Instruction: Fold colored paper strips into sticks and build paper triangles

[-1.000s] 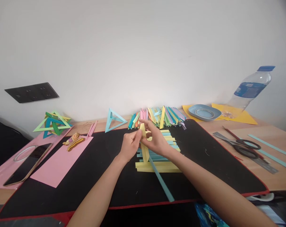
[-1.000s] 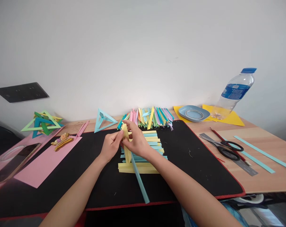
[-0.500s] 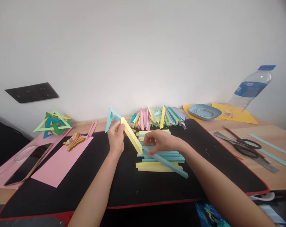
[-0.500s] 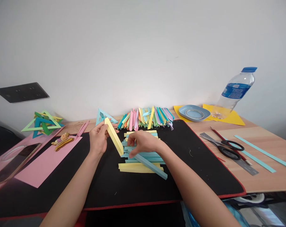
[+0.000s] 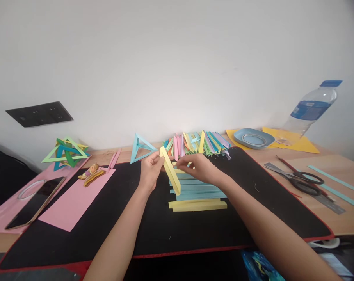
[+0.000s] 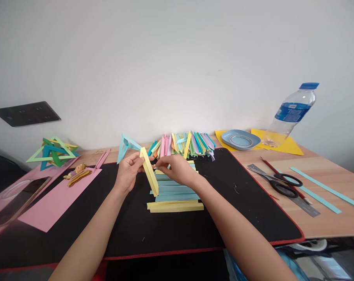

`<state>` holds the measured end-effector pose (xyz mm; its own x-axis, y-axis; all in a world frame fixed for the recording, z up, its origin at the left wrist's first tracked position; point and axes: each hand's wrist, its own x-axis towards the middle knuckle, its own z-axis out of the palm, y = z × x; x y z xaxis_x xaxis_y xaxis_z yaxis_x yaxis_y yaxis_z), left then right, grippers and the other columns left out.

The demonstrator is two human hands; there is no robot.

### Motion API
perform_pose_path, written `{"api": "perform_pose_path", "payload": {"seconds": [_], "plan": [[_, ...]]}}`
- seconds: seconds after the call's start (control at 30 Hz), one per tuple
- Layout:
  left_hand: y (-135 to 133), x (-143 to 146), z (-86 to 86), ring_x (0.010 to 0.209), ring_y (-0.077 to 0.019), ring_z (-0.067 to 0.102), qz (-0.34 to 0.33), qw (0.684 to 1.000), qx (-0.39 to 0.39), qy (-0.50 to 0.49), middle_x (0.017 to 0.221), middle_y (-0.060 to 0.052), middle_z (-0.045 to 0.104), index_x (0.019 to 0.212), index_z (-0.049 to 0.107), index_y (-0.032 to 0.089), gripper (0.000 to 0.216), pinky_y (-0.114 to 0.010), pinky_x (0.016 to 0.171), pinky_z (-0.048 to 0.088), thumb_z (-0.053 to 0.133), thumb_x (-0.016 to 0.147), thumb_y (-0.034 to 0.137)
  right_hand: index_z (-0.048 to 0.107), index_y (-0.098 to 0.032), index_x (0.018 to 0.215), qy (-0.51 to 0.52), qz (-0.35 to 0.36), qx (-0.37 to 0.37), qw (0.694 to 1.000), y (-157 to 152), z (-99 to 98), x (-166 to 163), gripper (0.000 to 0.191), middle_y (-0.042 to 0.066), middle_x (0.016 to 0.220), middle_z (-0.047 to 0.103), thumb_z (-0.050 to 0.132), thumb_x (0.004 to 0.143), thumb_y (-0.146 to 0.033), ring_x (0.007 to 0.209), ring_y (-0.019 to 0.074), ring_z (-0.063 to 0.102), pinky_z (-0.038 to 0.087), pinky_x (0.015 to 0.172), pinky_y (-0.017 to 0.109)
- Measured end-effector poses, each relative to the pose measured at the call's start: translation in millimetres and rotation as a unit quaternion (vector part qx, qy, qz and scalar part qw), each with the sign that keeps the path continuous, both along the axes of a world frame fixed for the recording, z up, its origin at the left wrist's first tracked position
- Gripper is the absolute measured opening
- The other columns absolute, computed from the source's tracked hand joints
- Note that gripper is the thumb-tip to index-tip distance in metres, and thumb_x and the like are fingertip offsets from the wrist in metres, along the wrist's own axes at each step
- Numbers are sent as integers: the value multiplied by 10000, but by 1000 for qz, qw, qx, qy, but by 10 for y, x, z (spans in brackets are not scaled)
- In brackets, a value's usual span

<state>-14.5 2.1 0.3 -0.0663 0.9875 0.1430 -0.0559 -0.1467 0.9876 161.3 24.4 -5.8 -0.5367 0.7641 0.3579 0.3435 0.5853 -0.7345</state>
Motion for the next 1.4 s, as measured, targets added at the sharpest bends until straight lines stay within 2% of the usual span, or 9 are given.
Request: {"api": "perform_pose_path", "payload": {"seconds": [0.07, 0.13, 0.33, 0.47, 0.63, 0.87, 1.03, 1.23, 1.4], "plan": [[2, 10, -14, 637, -206, 682, 2, 1000, -2, 7, 812, -82, 725, 1002, 658, 98, 329, -249, 497, 515, 629, 726, 275, 639, -179, 792, 72, -64, 13, 995, -11, -11, -46, 132, 38, 768, 673, 568, 820, -287, 706, 157, 609, 475, 593, 259], [3, 19, -37, 588, -185, 666, -12, 1000, -6, 21, 754, -59, 717, 992, 663, 101, 321, -241, 487, 506, 633, 730, 284, 595, -178, 821, 115, -95, 22, 989, -30, -31, -93, 178, 43, 774, 637, 616, 790, -352, 691, 155, 591, 471, 547, 250], [-9, 26, -97, 475, -114, 582, -82, 990, 10, 117, 634, -6, 672, 972, 689, 127, 288, -214, 467, 495, 601, 786, 328, 395, -220, 1260, 77, -61, 46, 994, -88, -135, -190, 642, 59, 966, 492, 698, 707, -341, 689, 135, 519, 458, 488, 238], [-14, 28, -95, 436, -129, 590, -103, 984, -3, 145, 616, -7, 646, 940, 693, 132, 289, -223, 398, 492, 582, 798, 359, 378, -226, 1284, 70, -79, 46, 993, -96, -150, -203, 567, 70, 983, 440, 578, 753, -209, 697, 131, 482, 460, 491, 238], [-11, 20, -91, 349, -102, 542, -98, 985, -4, 145, 552, 15, 595, 922, 690, 136, 283, -194, 320, 442, 580, 808, 370, 429, -216, 1221, 105, -71, 17, 992, -62, -132, -178, 487, 72, 978, 480, 486, 745, -130, 754, 140, 512, 457, 495, 222], [5, 21, -100, 474, -138, 603, -97, 989, -3, 115, 625, -33, 652, 913, 688, 120, 297, -195, 325, 466, 612, 782, 376, 492, -187, 1153, 152, -67, -75, 983, -17, -110, -152, 361, 62, 952, 561, 474, 793, -176, 724, 127, 559, 510, 548, 247], [9, 20, -98, 473, -129, 600, -105, 987, 0, 125, 676, -49, 675, 922, 686, 117, 334, -197, 340, 473, 604, 782, 409, 529, -178, 1120, 171, -75, -72, 980, -26, -85, -156, 312, 69, 942, 555, 495, 815, -238, 710, 130, 565, 530, 527, 252], [-18, 19, -58, 338, -82, 528, -109, 981, 0, 161, 567, 5, 609, 897, 690, 136, 306, -171, 313, 404, 593, 799, 409, 547, -181, 1120, 158, -73, -44, 984, -48, -56, -150, 396, 76, 974, 557, 629, 760, -323, 727, 137, 564, 525, 529, 251], [-34, 23, -47, 350, -87, 526, -129, 978, -2, 164, 583, -7, 633, 867, 692, 143, 295, -187, 329, 424, 592, 799, 412, 552, -184, 1099, 178, -81, -71, 978, -16, -84, -141, 340, 72, 952, 553, 570, 768, -259, 714, 139, 572, 544, 511, 263]]}}
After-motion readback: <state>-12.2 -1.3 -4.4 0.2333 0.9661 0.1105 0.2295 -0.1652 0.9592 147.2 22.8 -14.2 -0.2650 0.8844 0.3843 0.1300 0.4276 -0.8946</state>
